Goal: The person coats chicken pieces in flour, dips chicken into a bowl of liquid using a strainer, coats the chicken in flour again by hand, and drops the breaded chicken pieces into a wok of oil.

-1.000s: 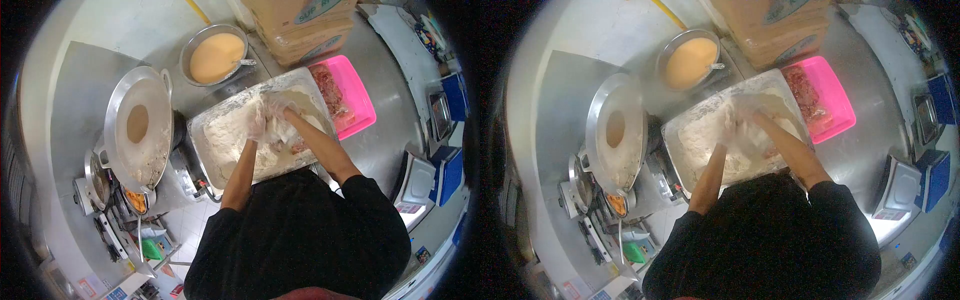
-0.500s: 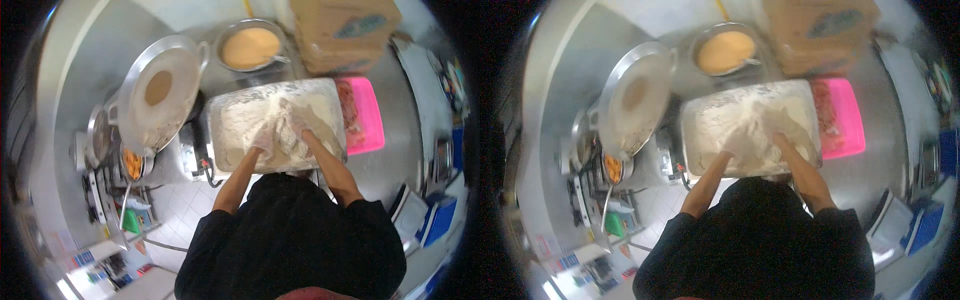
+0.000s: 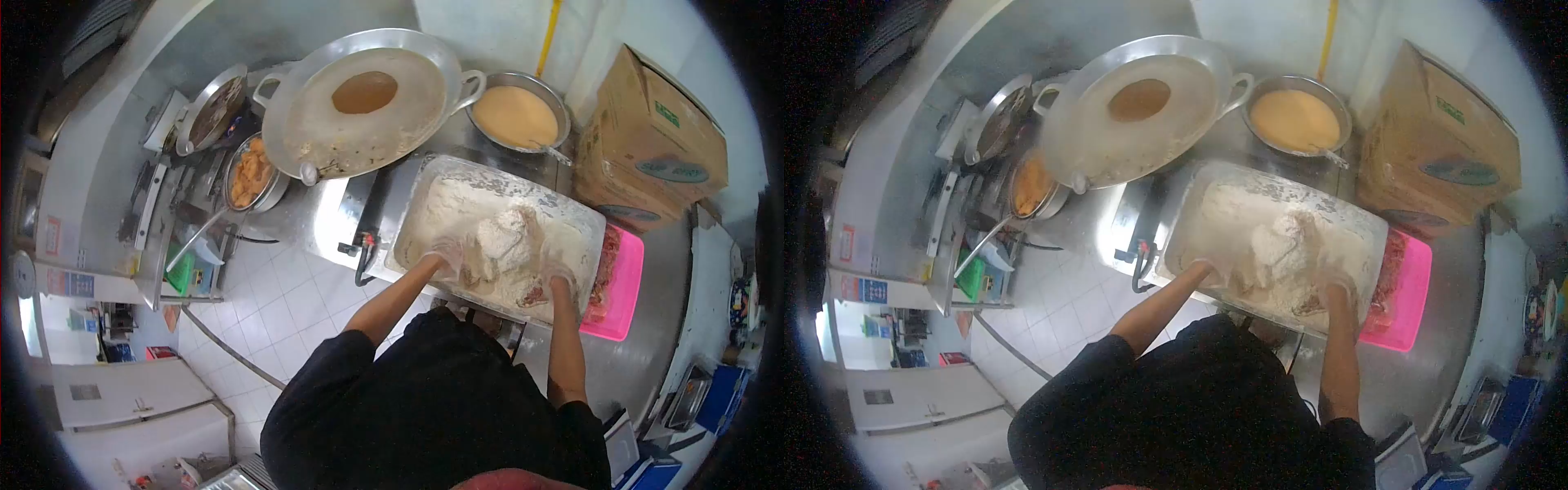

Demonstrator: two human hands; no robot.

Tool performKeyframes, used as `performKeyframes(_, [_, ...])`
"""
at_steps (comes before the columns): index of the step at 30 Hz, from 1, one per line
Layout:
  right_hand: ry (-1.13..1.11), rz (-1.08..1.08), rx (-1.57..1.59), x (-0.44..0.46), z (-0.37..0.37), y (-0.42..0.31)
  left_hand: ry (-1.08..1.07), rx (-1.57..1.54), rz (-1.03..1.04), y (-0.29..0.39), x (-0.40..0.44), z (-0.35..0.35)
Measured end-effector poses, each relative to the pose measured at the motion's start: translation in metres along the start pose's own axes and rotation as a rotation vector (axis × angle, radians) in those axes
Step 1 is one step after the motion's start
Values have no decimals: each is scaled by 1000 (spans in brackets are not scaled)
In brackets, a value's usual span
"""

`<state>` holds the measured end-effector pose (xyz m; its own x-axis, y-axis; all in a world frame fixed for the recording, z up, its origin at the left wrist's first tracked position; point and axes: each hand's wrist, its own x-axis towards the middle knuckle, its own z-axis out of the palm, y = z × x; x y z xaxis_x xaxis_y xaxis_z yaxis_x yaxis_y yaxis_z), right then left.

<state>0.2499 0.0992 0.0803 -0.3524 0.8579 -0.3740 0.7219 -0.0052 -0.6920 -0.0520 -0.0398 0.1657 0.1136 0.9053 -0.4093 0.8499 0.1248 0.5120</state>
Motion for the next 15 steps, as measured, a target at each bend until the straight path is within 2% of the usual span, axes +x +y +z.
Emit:
performKeyframes(1, [21,-15,-24,-1,12,0,-155,81,11,-19,14,20])
performKeyframes(2, [34,-27,-31,2,23,-2,-180,108,33,-23,20,31])
performKeyframes(10, [-105,-37,130,27,65,-57,29,-17,100,7,41,49])
performKeyframes(15, [-192,-77,-44,17,-20,-35,128,-150,96,-12,24,29])
